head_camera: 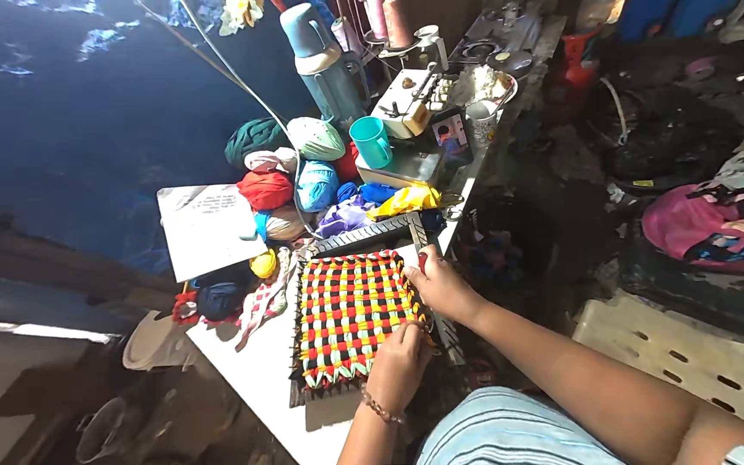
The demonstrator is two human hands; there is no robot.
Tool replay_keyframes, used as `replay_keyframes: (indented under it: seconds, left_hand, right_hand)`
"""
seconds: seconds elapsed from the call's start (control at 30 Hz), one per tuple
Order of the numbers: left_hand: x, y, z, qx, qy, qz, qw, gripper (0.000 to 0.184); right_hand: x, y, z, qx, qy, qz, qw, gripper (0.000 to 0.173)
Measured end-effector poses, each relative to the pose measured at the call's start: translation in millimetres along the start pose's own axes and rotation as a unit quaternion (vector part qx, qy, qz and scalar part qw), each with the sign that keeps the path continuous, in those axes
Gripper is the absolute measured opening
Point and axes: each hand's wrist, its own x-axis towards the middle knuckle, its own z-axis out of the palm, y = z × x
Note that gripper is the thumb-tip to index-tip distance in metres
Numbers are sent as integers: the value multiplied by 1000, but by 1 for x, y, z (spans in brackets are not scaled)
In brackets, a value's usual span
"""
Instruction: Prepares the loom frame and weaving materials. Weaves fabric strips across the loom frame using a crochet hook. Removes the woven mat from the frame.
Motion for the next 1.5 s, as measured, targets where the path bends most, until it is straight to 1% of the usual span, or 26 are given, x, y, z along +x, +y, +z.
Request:
replay_keyframes:
  seconds: [0.1,0.17,0.27,0.3,0.37,0.43,0.5,0.57,0.67,0.73,0.8,0.83,0.87,0.9,0.93,0.97,1.0,1.03,1.1,1.13,1.17,1.23,1.33,1.4,1.5]
  left_hand:
    - [-14,2,12,42,64,22,997,12]
    - [-20,1,16,31,80,30,996,14]
    - [-23,-1,16,-14,63,20,998,14]
    - [-23,-2,16,-39,55,2,998,14]
    - [-20,-3,15,-87,50,-48,994,18]
    - [-17,-3,13,-142,45,-106,983,21]
    - [-13,-1,8,-185,24,-155,970,18]
    - [-9,2,3,-200,3,-176,964,14]
    - [-8,1,4,-200,-1,-192,961,16]
    - [-6,1,4,-194,-12,-197,961,16]
    - [-2,0,-6,-170,-31,-185,968,15]
    - [0,-5,-17,-138,-26,-176,974,17]
    - [-1,-14,-29,-94,-7,-175,980,21]
    - [-4,-29,-42,-46,18,-188,981,27]
    - [-10,-47,-55,3,50,-213,976,33]
    - [-17,-64,-69,46,74,-256,963,39]
    - [-25,-77,-81,74,78,-321,941,45]
    - [-32,-85,-92,78,60,-399,912,53]
    - [-43,-96,-100,26,11,-528,849,62]
    - [-47,-99,-99,-9,-3,-560,829,62]
    - [-50,-98,-95,-40,-8,-573,818,58]
    - [-54,-91,-87,-70,-2,-579,813,51]
    - [-65,-73,-89,-83,38,-604,792,45]
    - [-77,-53,-94,-101,68,-607,785,47]
    - [-96,-18,-101,-108,92,-617,774,52]
  right_hand:
    - [8,7,-2,47,34,53,997,49]
    - [10,19,-4,118,74,71,988,42]
    - [3,35,-3,278,121,43,952,23]
    - [0,38,-2,322,128,24,938,17]
    - [-6,42,0,364,129,-25,922,9]
    - [-12,44,3,380,125,-69,914,10]
    - [-17,45,3,404,124,-91,902,13]
    - [-22,47,3,440,118,-102,884,17]
    - [-31,53,4,494,111,-116,854,19]
    - [-38,58,4,526,113,-91,838,19]
    - [-41,64,0,551,119,-14,825,21]
    - [-42,68,-2,548,119,30,827,26]
    - [-41,74,-5,538,117,71,832,35]
    - [-41,81,-7,525,112,103,837,42]
    - [-41,89,-10,508,100,123,847,45]
    - [-42,95,-12,493,83,139,855,49]
    - [-43,99,-13,483,68,153,859,53]
    - [-44,103,-12,477,52,161,863,55]
    - [-45,109,-8,468,17,169,867,56]
    - [-45,111,-5,465,-6,168,869,57]
    - [-45,112,-2,460,-26,164,872,58]
    - [-45,113,0,447,-54,158,879,58]
    - [-46,107,-5,415,-55,167,893,55]
    - [-46,98,-14,402,-66,172,897,53]
    - [-35,87,-28,368,-126,145,910,53]
